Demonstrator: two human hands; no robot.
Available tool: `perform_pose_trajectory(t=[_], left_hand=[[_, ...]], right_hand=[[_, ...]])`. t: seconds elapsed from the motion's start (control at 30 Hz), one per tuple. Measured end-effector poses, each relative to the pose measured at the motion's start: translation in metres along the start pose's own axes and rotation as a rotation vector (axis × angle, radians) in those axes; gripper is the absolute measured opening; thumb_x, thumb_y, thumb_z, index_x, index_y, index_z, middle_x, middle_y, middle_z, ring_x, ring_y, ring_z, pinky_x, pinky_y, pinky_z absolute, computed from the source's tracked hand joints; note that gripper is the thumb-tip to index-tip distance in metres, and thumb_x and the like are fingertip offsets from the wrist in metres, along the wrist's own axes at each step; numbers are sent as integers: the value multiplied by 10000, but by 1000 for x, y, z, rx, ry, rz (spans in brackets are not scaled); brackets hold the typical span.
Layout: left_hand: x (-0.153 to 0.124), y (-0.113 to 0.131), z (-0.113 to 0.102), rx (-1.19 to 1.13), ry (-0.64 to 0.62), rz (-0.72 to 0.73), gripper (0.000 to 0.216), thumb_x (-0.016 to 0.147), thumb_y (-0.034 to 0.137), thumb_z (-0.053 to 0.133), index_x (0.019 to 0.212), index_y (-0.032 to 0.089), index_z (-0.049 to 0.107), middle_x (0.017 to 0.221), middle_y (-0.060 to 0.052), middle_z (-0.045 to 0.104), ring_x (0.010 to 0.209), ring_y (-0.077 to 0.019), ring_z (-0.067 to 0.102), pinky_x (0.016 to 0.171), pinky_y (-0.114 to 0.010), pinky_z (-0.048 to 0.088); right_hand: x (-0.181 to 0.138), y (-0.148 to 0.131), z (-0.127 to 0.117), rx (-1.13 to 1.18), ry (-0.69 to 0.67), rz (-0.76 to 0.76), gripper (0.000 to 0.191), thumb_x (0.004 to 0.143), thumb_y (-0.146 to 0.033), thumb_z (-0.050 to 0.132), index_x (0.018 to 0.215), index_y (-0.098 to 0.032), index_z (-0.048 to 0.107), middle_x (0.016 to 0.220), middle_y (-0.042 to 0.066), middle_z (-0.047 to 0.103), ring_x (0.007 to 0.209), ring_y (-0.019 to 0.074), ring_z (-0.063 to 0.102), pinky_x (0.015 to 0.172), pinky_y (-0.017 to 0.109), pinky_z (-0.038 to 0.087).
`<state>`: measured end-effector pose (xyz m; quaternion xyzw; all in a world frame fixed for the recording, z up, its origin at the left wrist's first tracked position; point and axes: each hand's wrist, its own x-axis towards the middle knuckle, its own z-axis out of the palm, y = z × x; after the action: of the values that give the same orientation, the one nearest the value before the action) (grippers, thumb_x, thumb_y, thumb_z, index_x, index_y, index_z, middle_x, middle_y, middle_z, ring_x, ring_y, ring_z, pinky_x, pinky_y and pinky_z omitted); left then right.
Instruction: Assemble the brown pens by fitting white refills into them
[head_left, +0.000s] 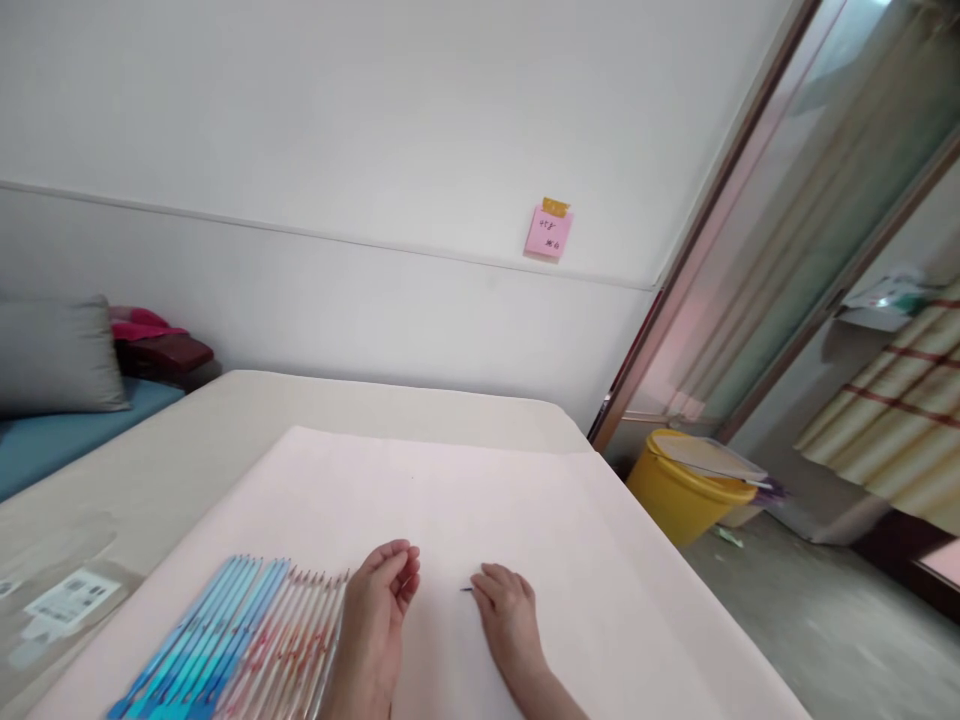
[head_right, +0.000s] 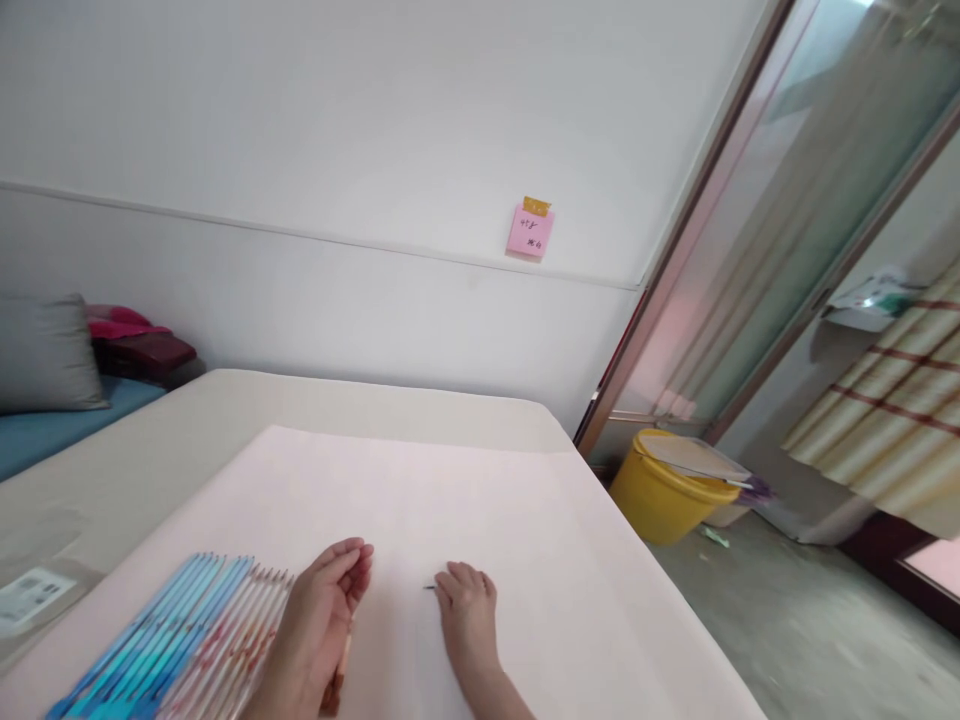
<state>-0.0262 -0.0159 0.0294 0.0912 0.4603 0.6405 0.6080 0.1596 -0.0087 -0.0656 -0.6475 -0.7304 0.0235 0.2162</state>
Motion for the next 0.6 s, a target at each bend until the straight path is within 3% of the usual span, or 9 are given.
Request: perform_pose_trajectory(t=[0.13,0.27,0.4,0.5,0.6], left_hand=[[-4,1,-7,-22,-72,34,137,664,87,622,793,128,599,764,-67,645,666,-103,618,596,-185,505],[-9,-1,-10,-5,-88,51,125,661,100,623,782,125,601,764,-77,643,664,-107,613,595,-196,500],[-10,-7,-12,39,-124,56,147,650,140,641,793,125,612,779,-80,643,684,-112,608,603,-202,486],[-10,-10,-9,95,-119,73,162,642,176,650,793,129,617,774,-69,645,687,-107,599,611,-199,469],[-11,-13,-2,172,-122,85,176,646,203,643,803,128,618,786,-69,645,695,-108,590,626,-207,455]], right_hand=[[-28,-35,-5,-58,-76,30,286,890,-241,355,1009,-363,585,1162,-20,589,1108,198,475,880,363,332],[-36,-45,-13,-114,-171,55,320,892,-244,331,1123,-366,515,1238,-10,535,1148,216,440,864,373,351],[-29,-33,-27,6,-215,68,378,873,-252,352,1232,-336,435,1232,-1,545,1134,196,469,897,353,359],[-17,-10,-44,76,-261,90,353,873,-241,321,1167,-258,516,1151,17,604,1046,148,541,862,252,391],[-6,13,-59,55,-272,132,356,875,-249,298,1133,-220,541,1158,36,596,1051,148,538,856,237,390]])
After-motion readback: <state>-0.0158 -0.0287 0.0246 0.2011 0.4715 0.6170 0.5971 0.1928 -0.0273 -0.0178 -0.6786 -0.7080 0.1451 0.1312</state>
